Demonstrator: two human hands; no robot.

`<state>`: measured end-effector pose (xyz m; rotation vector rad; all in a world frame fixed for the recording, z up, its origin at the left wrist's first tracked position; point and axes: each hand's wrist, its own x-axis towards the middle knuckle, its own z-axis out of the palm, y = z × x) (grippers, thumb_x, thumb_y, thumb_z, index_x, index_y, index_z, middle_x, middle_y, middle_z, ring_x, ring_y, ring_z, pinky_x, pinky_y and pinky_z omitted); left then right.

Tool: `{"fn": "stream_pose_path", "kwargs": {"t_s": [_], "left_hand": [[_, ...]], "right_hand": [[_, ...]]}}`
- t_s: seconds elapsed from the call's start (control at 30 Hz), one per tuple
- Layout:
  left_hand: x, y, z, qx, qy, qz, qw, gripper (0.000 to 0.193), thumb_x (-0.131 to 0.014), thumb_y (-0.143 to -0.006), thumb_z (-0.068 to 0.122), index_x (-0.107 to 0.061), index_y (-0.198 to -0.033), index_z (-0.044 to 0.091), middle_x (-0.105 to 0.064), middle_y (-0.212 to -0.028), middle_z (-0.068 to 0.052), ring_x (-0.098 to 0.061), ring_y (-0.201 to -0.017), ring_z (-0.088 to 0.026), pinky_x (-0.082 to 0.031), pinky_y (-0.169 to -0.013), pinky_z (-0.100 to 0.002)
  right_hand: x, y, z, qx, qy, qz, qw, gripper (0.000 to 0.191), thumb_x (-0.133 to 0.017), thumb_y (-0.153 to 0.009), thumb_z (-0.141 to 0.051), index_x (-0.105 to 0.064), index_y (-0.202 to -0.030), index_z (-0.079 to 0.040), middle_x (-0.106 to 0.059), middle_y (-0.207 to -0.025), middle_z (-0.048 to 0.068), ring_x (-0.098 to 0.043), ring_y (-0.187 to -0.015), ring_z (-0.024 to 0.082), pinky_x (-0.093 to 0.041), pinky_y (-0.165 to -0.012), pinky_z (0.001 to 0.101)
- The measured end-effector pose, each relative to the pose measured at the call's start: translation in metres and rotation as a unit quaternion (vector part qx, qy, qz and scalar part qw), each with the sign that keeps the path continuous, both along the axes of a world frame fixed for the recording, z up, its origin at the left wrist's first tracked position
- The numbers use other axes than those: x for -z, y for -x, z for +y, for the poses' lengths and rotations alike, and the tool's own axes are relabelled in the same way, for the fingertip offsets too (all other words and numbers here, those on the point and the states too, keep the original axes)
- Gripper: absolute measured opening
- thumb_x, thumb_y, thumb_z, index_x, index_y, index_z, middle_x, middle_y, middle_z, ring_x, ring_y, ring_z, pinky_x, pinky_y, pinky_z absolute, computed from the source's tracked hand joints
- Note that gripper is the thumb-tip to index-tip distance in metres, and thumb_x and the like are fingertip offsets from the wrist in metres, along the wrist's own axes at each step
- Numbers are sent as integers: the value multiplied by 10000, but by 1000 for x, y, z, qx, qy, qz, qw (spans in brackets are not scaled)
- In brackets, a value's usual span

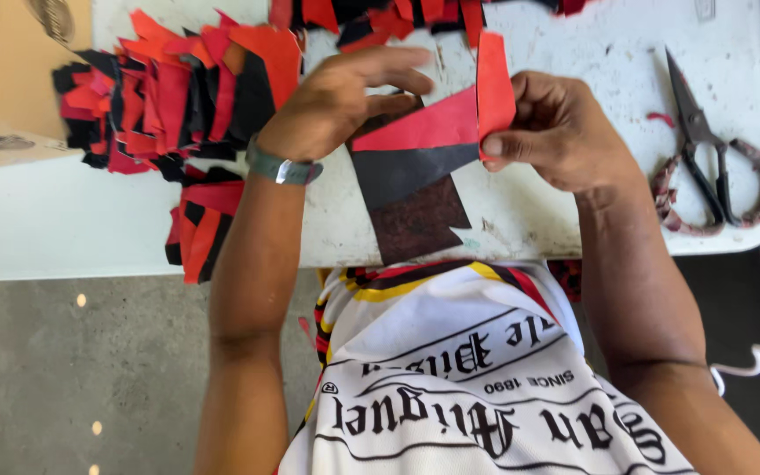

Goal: The person picks red and black fabric scraps from a pile on the table and layers them one by one onto a dark backing board, pressing each piece down to build up a covering of overlapping scraps across the board.

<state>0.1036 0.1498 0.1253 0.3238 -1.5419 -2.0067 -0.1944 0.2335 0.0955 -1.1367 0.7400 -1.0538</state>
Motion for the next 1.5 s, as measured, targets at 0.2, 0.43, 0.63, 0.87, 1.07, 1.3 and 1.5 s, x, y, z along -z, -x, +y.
{"fn": "stream_pose_path", "kwargs": {"t_s": [0.2,0.43,0.63,0.87,1.07,1.3,1.5], "left_hand": [[-8,65,-15,-9,379,-370,848,281,-790,-987,185,-659,-966,-63,-578,-738,-128,-491,-699,-160,-442,-645,-357],[-5,64,-7,-74,314,-305,896,224,-810,-887,154,-688,-900,-33,-554,-660,-21,-479,-614,-55,-399,-540,-280],[-7,58,-2,-79,243,-267,929,151,-742,-952,116,-742,-964,-35,-660,-747,25,-537,-659,-11,-412,-554,-214],[2,60,-3,-91,237,-248,935,140,-746,-961,108,-751,-932,-29,-680,-745,6,-560,-647,-3,-419,-543,-213],[8,61,-5,-113,287,-273,911,156,-771,-924,124,-753,-865,-19,-656,-682,-16,-545,-592,-27,-401,-516,-223],[8,58,-4,-64,305,-288,905,173,-756,-925,138,-756,-976,-27,-686,-717,-14,-568,-635,-35,-446,-564,-217],[9,53,1,-90,285,-229,926,167,-698,-1017,134,-752,-1078,-13,-736,-848,6,-644,-733,-18,-513,-643,-201]], "right_hand": [[3,-5,0,57,48,92,993,249,-793,-905,16,-648,-1108,27,-727,-950,84,-714,-841,117,-627,-785,263],[11,0,-6,109,83,116,984,163,-796,-994,-56,-680,-1066,33,-721,-938,65,-680,-838,82,-587,-752,231],[14,-4,-9,122,84,119,982,164,-818,-989,-71,-703,-1055,26,-726,-942,55,-669,-825,69,-568,-749,210],[15,-6,-7,132,98,129,978,139,-816,-991,-47,-708,-1032,31,-729,-914,69,-670,-795,73,-566,-724,212],[16,-10,-7,128,96,161,974,153,-820,-960,-65,-695,-968,23,-722,-844,77,-682,-734,88,-577,-665,227],[19,-8,-9,114,86,96,985,138,-803,-997,-37,-703,-1074,19,-736,-969,84,-678,-846,93,-577,-760,235],[21,-10,-9,126,70,51,988,108,-771,-994,15,-693,-1070,24,-730,-972,88,-696,-847,104,-598,-757,239]]}}
